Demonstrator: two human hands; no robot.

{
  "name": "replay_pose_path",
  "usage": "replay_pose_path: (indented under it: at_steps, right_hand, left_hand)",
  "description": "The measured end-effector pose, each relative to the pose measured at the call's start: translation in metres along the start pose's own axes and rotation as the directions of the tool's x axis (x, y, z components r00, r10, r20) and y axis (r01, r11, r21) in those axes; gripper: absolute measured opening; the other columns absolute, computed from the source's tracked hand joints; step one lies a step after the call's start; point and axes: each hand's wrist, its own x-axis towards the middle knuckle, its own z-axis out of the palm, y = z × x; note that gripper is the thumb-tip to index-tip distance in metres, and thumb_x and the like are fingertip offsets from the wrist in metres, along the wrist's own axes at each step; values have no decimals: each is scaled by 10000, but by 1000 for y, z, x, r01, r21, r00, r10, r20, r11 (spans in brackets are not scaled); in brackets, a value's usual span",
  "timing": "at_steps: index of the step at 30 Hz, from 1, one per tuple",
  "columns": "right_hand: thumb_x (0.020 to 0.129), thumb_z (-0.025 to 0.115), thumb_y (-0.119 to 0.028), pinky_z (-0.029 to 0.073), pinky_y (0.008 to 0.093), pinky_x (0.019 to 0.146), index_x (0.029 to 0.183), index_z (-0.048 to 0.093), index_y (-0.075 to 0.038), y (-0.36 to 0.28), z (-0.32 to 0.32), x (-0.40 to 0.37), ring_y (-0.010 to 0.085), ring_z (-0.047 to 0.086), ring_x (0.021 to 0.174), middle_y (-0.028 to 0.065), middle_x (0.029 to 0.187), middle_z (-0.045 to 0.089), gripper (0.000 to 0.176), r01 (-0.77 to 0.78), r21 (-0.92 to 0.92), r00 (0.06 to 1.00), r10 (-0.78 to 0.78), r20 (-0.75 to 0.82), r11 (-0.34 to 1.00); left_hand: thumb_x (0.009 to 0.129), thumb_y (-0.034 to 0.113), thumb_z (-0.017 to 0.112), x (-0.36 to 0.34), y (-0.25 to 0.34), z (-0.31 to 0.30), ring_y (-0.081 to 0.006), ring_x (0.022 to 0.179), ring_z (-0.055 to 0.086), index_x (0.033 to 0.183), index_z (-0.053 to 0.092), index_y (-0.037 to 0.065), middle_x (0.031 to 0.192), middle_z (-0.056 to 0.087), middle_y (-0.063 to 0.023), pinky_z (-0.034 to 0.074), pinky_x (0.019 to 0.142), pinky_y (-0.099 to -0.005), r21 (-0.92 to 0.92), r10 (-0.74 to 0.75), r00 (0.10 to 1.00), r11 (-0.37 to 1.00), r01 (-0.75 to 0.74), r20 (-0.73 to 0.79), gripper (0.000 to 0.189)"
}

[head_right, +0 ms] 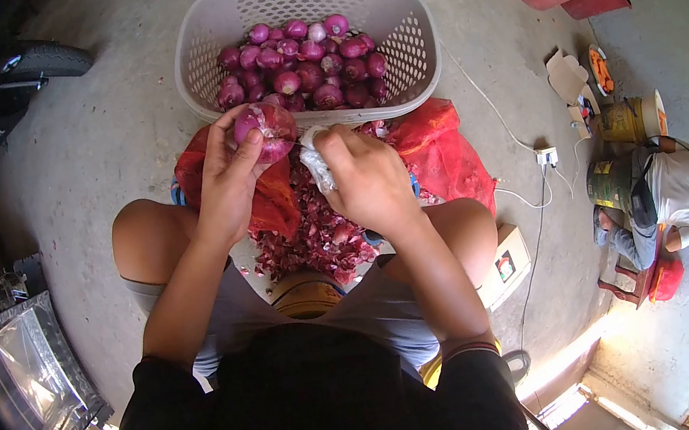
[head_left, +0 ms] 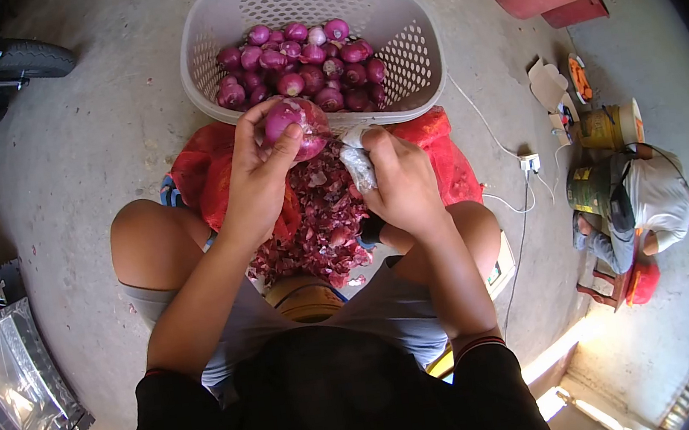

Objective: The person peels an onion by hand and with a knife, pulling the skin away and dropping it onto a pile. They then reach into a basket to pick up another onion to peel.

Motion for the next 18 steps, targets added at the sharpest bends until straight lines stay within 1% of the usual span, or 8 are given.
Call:
replay_pose_path:
  at_steps: [1,4,7,10,13,18]
  right_hand:
    - [624,625,1,488,429,592,1016,464,-44,-1,0,0,355,590,716,147,869,562,425,-10,-9,1000,10,11,1000]
    - [606,632,1,494,419,591,1010,479,-56,-3,2,0,339,591,722,134,886,553,436,-25,-35,999,26,22,999]
    - [600,635,-1,493,418,588,1012,485,-60,-4,5,0,338,589,712,133,875,549,442,-22,-49,1000,22,-2,999]
    - [603,635,-1,492,417,588,1006,490,-60,-5,5,0,339,588,707,133,872,546,432,-36,-49,999,35,-6,998]
    - [605,636,-3,492,416,590,1004,490,-60,-4,6,-1,341,589,707,134,877,547,429,-41,-33,999,40,-13,999]
    - [601,639,-5,493,420,596,1024,481,-59,-2,11,-4,349,588,706,137,887,550,454,-54,-17,998,53,-16,998]
  left_hand:
    - [921,132,517,0,-2,-1,-193,1087,518,1245,380,40,1184,503,-97,429,952,-381,16,29,1000,999,-29,2,364]
    - [933,167,500,0,-2,-1,-193,1084,522,1231,395,33,1180,510,-94,437,939,-366,-5,14,1000,1000,-14,-13,343]
    - [948,206,471,-2,1,2,-187,1072,531,1212,421,39,1168,526,-90,445,926,-357,-129,-123,990,985,114,-70,317]
    - [959,252,442,-2,-1,-1,-182,1055,546,1189,455,54,1157,544,-85,453,914,-360,-147,-143,989,980,135,-48,303]
    - [964,282,420,-2,-3,-2,-182,1048,556,1182,472,51,1150,560,-85,459,910,-365,-212,-153,988,966,149,-7,322]
    - [971,317,379,0,-1,-3,-182,1069,552,1199,465,37,1160,560,-82,459,933,-367,-340,-236,971,911,232,31,372]
